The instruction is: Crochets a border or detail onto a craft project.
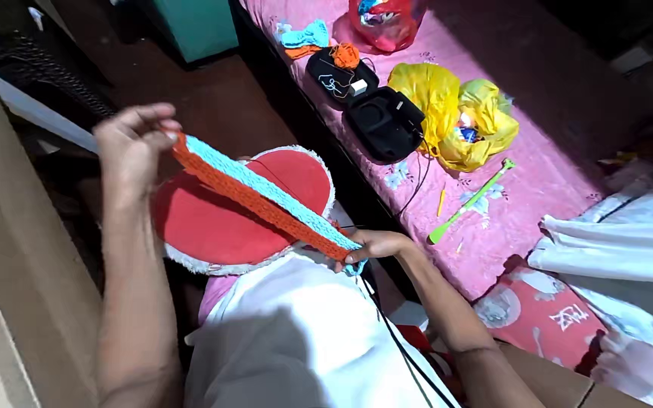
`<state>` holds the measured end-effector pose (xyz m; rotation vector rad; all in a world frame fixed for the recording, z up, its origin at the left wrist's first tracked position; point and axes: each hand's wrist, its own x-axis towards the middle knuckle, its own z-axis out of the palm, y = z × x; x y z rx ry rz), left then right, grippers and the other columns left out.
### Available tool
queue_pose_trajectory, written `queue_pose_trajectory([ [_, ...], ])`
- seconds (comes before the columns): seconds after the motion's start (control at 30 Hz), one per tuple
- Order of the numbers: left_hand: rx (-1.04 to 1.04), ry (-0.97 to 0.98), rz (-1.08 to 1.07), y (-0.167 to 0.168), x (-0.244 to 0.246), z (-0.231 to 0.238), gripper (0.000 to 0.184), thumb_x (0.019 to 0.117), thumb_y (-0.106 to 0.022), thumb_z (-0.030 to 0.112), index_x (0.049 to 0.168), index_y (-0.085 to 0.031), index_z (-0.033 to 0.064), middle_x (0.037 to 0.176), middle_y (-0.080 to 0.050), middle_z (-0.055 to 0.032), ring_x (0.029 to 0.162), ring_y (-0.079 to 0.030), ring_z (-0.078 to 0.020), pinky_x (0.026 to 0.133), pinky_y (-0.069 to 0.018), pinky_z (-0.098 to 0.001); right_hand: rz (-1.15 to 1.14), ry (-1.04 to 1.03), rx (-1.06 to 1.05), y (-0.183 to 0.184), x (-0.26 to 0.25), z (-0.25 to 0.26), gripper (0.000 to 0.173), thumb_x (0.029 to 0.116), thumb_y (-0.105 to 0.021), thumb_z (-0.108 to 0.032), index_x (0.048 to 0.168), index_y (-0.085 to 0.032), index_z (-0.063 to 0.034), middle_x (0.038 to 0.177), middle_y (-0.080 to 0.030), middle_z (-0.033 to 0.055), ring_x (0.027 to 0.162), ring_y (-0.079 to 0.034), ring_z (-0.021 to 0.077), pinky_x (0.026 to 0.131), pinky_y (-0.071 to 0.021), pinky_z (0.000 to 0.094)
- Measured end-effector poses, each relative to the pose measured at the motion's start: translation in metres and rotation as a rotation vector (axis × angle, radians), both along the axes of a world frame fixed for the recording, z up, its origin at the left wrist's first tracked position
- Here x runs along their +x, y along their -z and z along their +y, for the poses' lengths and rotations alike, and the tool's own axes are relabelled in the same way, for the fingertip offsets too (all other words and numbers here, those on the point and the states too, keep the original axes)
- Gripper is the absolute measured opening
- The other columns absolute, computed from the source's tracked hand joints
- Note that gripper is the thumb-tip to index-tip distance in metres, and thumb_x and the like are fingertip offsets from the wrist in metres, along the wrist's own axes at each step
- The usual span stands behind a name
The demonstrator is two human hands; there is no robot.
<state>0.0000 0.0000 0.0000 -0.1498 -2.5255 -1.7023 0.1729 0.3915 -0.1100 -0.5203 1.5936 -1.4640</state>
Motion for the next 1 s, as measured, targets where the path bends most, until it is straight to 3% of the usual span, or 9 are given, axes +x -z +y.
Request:
queue_pose_trajectory([
  [0.1,-0.079,-0.092,-0.167,0.063,-0.012,0.019,0.038,0.0913,-0.055,-0.006,0.129,-0.063,-0.0021,0.123,-0.066,-0.0176,0.104,-0.064,-0.0191,0.089,-0.0529,-0.0375,0.000,-0.022,0.090,0.010,-0.006,0.013,0.023,0.0970,-0.054,0.001,0.117,-0.065,0.0084,0.110,-0.072,0.0087,0.098,-0.064,0.0023,0.093,-0.0525,0.0256],
  [0.17,-0.139,-0.160,-0.153,0.092,-0.015,0.031,0.034,0.0935,-0.053,-0.006,0.126,-0.065,-0.0049,0.126,-0.066,-0.0216,0.114,-0.065,-0.0261,0.099,-0.0509,-0.0429,-0.025,-0.046,0.131,0.006,-0.009,0.025,0.021,0.0940,-0.053,0.006,0.110,-0.066,0.0094,0.102,-0.071,0.0092,0.091,-0.062,0.0028,0.087,-0.0519,0.0264],
  [0.27,-0.243,-0.202,-0.078,0.121,-0.017,0.041,0.031,0.0971,-0.051,-0.001,0.124,-0.067,-0.0037,0.126,-0.065,-0.0236,0.117,-0.063,-0.0312,0.102,-0.0489,-0.0469,-0.075,-0.019,0.152,0.007,-0.006,0.056,0.018,0.0894,-0.052,0.003,0.101,-0.066,0.0062,0.093,-0.071,0.0058,0.082,-0.062,0.0014,0.077,-0.0528,0.0257],
  [0.43,-0.267,-0.152,-0.027,0.126,-0.015,0.049,0.030,0.0997,-0.050,0.003,0.124,-0.068,-0.0016,0.124,-0.064,-0.0209,0.114,-0.062,-0.0244,0.098,-0.0501,-0.0391,-0.268,0.224,0.005,0.031,-0.004,0.091,0.041,0.0880,-0.061,-0.003,0.129,-0.060,0.0029,0.114,-0.070,0.0022,0.101,-0.064,0.0006,0.090,-0.0533,0.0240],
  [0.53,-0.408,-0.056,0.095,0.130,-0.010,0.060,0.036,0.0989,-0.043,0.007,0.119,-0.070,-0.0049,0.120,-0.066,-0.0266,0.116,-0.063,-0.0369,0.100,-0.0478,-0.0496,-0.290,0.557,-0.151,0.051,-0.030,0.094,0.060,0.0900,-0.070,-0.023,0.142,-0.053,0.0003,0.124,-0.072,0.0068,0.114,-0.067,0.0161,0.101,-0.0528,0.0355],
  [0.67,-0.614,0.076,0.138,0.128,-0.007,0.073,0.034,0.1007,-0.045,0.012,0.117,-0.070,-0.0052,0.118,-0.066,-0.0284,0.110,-0.065,-0.0410,0.093,-0.0516,-0.0527,-0.134,0.973,0.209,0.058,-0.123,0.098,0.039,0.0988,-0.051,-0.004,0.136,-0.054,0.0085,0.116,-0.070,0.0144,0.101,-0.070,0.0183,0.095,-0.0564,0.0366],
  [0.77,-0.655,0.084,0.136,0.125,-0.011,0.084,0.031,0.1019,-0.051,0.013,0.115,-0.070,-0.0069,0.118,-0.065,-0.0316,0.111,-0.064,-0.0426,0.095,-0.0520,-0.0495,0.148,1.056,0.440,0.055,-0.207,0.106,0.030,0.1020,-0.051,-0.002,0.129,-0.061,0.0053,0.112,-0.070,0.0154,0.096,-0.069,0.0168,0.088,-0.0578,0.0363],
  [0.9,-0.652,0.086,0.109,0.128,-0.020,0.091,0.027,0.1014,-0.054,0.011,0.113,-0.070,-0.0063,0.114,-0.065,-0.0304,0.109,-0.064,-0.0381,0.097,-0.0506,-0.0413,0.655,0.930,0.792,0.030,-0.342,0.112,0.037,0.0999,-0.052,-0.002,0.136,-0.059,0.0018,0.133,-0.061,0.0235,0.120,-0.062,0.0323,0.101,-0.0510,0.0468],
  [1.0,-0.643,0.075,0.099,0.130,-0.026,0.096,0.024,0.1012,-0.054,0.010,0.113,-0.070,-0.0041,0.113,-0.066,-0.0274,0.109,-0.063,-0.0335,0.097,-0.0495,-0.0370,0.944,0.849,1.048,0.058,-0.446,0.128,0.063,0.0848,-0.063,0.000,0.146,-0.054,-0.0064,0.144,-0.052,0.0277,0.130,-0.052,0.0466,0.100,-0.0457,0.0624],
])
